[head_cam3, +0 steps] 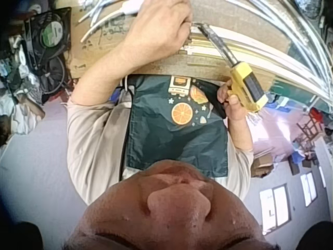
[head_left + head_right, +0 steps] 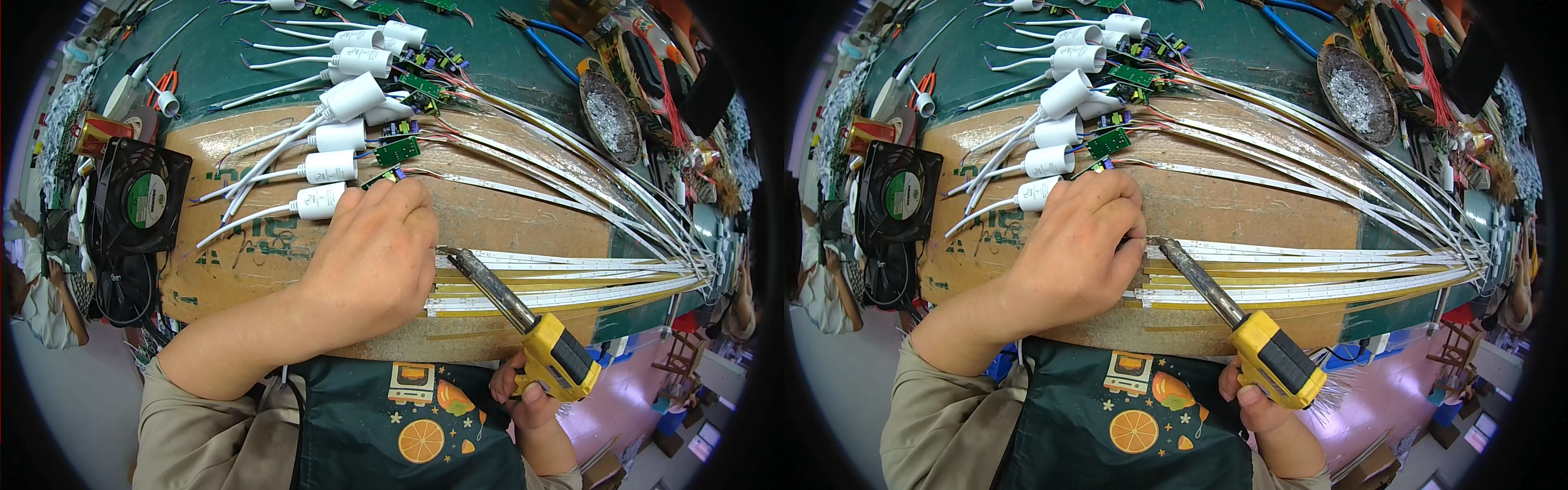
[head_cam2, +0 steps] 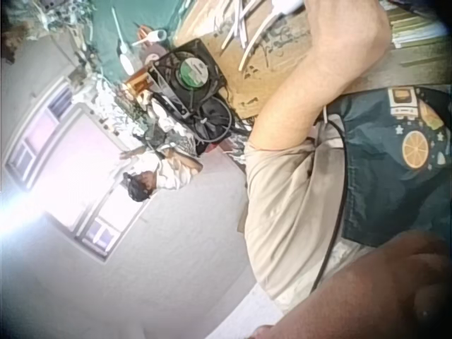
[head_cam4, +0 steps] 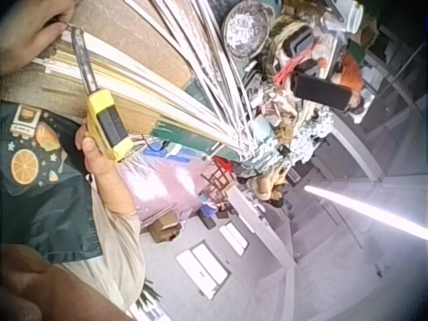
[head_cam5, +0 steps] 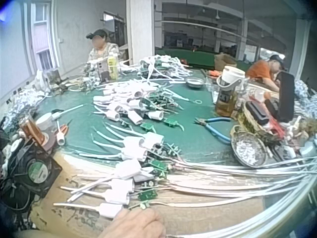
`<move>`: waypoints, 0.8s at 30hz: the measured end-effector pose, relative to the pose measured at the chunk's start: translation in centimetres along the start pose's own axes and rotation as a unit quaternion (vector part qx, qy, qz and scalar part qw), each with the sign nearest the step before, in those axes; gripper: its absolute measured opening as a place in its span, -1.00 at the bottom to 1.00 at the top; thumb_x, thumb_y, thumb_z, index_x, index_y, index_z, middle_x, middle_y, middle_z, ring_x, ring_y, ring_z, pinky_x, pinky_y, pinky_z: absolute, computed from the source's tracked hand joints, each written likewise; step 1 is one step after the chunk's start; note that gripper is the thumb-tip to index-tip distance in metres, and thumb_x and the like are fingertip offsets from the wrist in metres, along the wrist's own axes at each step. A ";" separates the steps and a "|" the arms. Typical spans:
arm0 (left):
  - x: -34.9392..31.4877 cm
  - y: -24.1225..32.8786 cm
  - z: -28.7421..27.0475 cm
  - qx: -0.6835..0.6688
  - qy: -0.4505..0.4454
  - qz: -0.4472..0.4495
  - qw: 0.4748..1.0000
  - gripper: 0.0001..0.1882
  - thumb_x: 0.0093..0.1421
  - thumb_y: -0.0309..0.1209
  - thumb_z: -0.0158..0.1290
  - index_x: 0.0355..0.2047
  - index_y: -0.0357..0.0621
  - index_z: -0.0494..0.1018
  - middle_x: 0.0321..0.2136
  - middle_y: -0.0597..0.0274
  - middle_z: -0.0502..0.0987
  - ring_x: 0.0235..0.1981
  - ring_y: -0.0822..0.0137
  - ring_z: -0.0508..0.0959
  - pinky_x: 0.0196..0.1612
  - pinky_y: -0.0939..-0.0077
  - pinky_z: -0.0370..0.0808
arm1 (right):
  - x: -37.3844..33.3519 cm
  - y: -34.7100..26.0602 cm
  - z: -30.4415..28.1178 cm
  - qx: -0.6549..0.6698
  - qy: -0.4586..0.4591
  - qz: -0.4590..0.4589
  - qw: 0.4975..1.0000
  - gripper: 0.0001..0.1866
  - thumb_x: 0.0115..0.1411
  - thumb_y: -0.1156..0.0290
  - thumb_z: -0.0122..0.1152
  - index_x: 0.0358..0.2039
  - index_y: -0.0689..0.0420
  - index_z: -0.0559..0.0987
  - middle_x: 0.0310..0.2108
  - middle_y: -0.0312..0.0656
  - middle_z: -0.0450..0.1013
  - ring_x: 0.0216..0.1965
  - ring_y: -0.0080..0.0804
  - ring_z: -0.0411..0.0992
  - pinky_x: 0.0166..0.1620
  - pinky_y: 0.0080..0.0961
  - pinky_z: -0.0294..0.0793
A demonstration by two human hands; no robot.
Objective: The person solders wires to an LED strip and a circuit board with a soldering iron, then assembles the circuit board and LED strip into a plastic housing with pliers.
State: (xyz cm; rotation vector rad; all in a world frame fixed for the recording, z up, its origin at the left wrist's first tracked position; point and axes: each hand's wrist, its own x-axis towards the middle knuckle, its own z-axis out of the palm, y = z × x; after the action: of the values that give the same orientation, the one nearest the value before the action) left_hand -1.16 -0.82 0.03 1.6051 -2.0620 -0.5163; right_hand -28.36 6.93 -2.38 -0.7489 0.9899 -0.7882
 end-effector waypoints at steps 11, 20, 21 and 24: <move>-0.1 0.0 0.0 -0.003 -0.001 0.003 1.000 -0.91 -0.05 -0.54 0.06 -0.51 -0.16 0.37 -0.33 0.18 0.37 -0.23 0.15 0.38 -0.20 0.30 0.23 | -0.2 0.0 -0.4 0.005 -0.001 0.006 1.000 -0.37 -0.05 0.01 0.36 -0.15 0.20 0.36 -0.66 -0.27 0.23 -0.65 -0.48 0.22 -0.58 -0.54 0.24; -0.1 0.0 -0.1 0.005 -0.009 -0.001 1.000 -0.92 -0.05 -0.54 0.06 -0.52 -0.16 0.38 -0.31 0.18 0.38 -0.21 0.15 0.38 -0.18 0.29 0.23 | -0.2 0.2 -0.3 0.006 0.011 -0.003 1.000 -0.41 -0.05 0.02 0.36 -0.21 0.18 0.35 -0.66 -0.26 0.22 -0.69 -0.48 0.20 -0.61 -0.55 0.22; 0.0 0.1 -0.2 0.006 -0.012 -0.004 1.000 -0.93 -0.05 -0.53 0.05 -0.51 -0.16 0.38 -0.31 0.18 0.38 -0.21 0.15 0.38 -0.18 0.29 0.23 | -0.1 0.2 -0.3 0.005 0.011 -0.003 1.000 -0.41 -0.05 0.02 0.36 -0.21 0.18 0.35 -0.66 -0.26 0.22 -0.69 -0.48 0.20 -0.61 -0.55 0.22; 0.0 0.0 -0.1 0.004 -0.014 -0.006 1.000 -0.93 -0.04 -0.53 0.05 -0.51 -0.17 0.38 -0.31 0.18 0.38 -0.20 0.15 0.38 -0.18 0.29 0.23 | 0.0 -0.1 -0.1 0.000 -0.001 -0.004 1.000 -0.40 -0.05 0.02 0.36 -0.21 0.19 0.34 -0.68 -0.26 0.22 -0.70 -0.48 0.19 -0.62 -0.55 0.21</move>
State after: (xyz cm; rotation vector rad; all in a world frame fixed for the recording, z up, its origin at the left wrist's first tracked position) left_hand -1.08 -0.81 0.10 1.6234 -2.0781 -0.5377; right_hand -28.45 6.81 -2.29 -0.7534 0.9860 -0.7956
